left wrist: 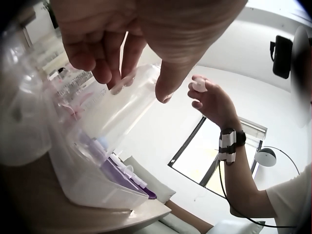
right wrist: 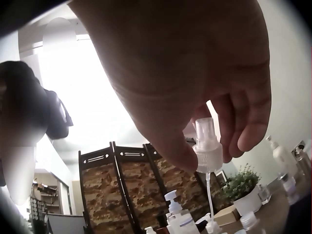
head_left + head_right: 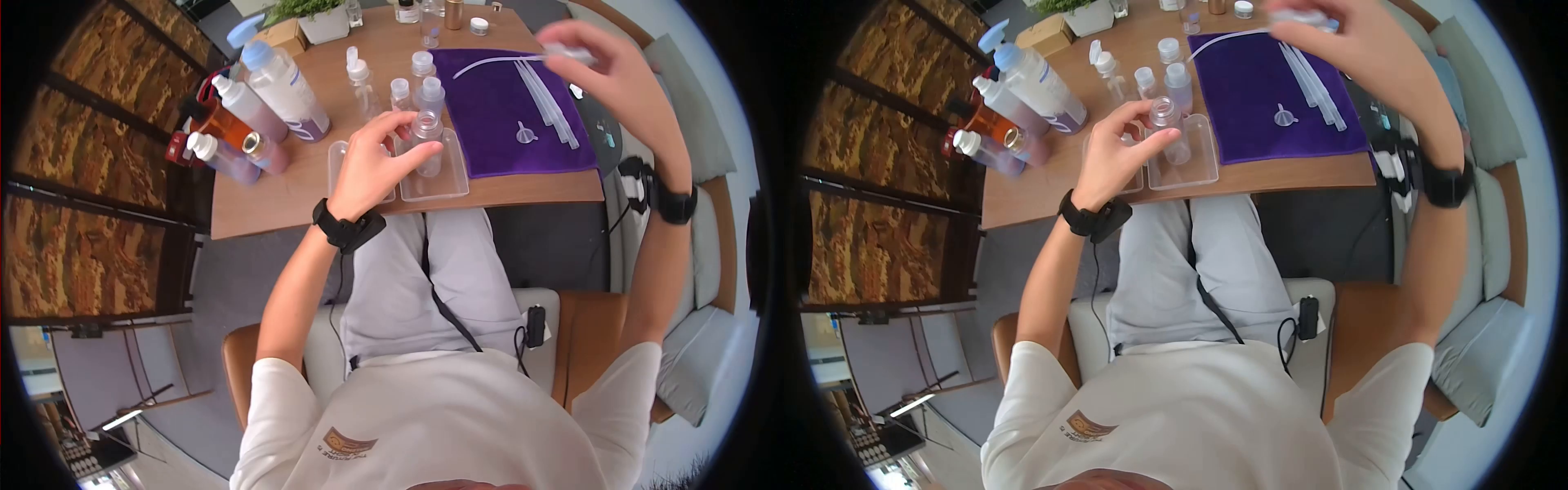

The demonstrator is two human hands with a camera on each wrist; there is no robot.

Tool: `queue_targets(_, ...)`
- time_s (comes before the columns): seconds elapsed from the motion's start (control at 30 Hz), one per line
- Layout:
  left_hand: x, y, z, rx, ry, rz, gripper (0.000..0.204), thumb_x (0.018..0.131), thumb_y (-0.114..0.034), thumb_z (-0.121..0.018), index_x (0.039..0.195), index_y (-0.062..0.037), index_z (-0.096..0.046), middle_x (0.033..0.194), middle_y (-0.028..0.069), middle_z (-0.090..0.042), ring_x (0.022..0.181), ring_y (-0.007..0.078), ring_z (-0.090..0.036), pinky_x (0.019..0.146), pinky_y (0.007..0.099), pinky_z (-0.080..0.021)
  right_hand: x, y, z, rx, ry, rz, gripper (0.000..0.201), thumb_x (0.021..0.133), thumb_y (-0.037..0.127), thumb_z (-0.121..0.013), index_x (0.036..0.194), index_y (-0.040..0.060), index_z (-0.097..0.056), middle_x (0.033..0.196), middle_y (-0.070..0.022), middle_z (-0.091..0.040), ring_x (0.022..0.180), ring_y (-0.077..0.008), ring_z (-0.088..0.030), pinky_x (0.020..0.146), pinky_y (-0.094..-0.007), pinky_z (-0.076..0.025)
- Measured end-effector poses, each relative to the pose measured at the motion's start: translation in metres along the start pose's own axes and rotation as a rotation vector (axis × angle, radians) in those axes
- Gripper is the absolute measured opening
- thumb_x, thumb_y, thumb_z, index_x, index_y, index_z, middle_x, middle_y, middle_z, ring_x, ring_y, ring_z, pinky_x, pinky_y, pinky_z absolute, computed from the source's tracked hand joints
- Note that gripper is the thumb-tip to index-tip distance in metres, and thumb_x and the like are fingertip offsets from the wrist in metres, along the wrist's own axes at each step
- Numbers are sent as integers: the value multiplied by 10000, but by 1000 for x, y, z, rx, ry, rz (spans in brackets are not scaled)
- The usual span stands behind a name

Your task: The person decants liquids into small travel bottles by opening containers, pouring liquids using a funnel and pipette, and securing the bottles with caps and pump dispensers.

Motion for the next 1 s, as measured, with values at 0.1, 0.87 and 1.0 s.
queue_targets(0.1, -3, 7, -1, -38, -1, 2, 447, 858, -276, -880, 1209, -32, -749, 987, 0, -730, 900, 93, -622, 782, 258, -489, -21, -55, -5, 166, -54, -159, 337, 987, 227, -764, 1244, 21, -691, 1050, 6, -703, 991, -69, -640, 903, -240, -513)
queue_targets(0.87, -9, 5, 2, -20, 42, -125, 503, 832, -258, -874, 1263, -55, -712, 1050, 47, -695, 868, 174, -589, 781, 312, -500, -72, -124, -82, -419, -221, -180, 263, 907, 236, -784, 1084, 53, -719, 895, -97, -723, 819, -270, -691, 771, -398, -555)
queue_targets(1.0, -25, 4, 24, 101, 15, -76, 420, 843, -183, -858, 1221, -56, -724, 1089, 56, -701, 933, 199, -613, 824, 317, -510, -70, -110, -84, -353, -216, -148, 187, 925, 195, -762, 1046, 52, -756, 832, -82, -672, 795, -252, -656, 749, -395, -527)
Point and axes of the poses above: each hand's wrist, its own x-axis towards the middle knuckle, its own z-axis out of the back of the hand, y = z × x, the point moved 6 cm from there along x, towards the middle knuckle
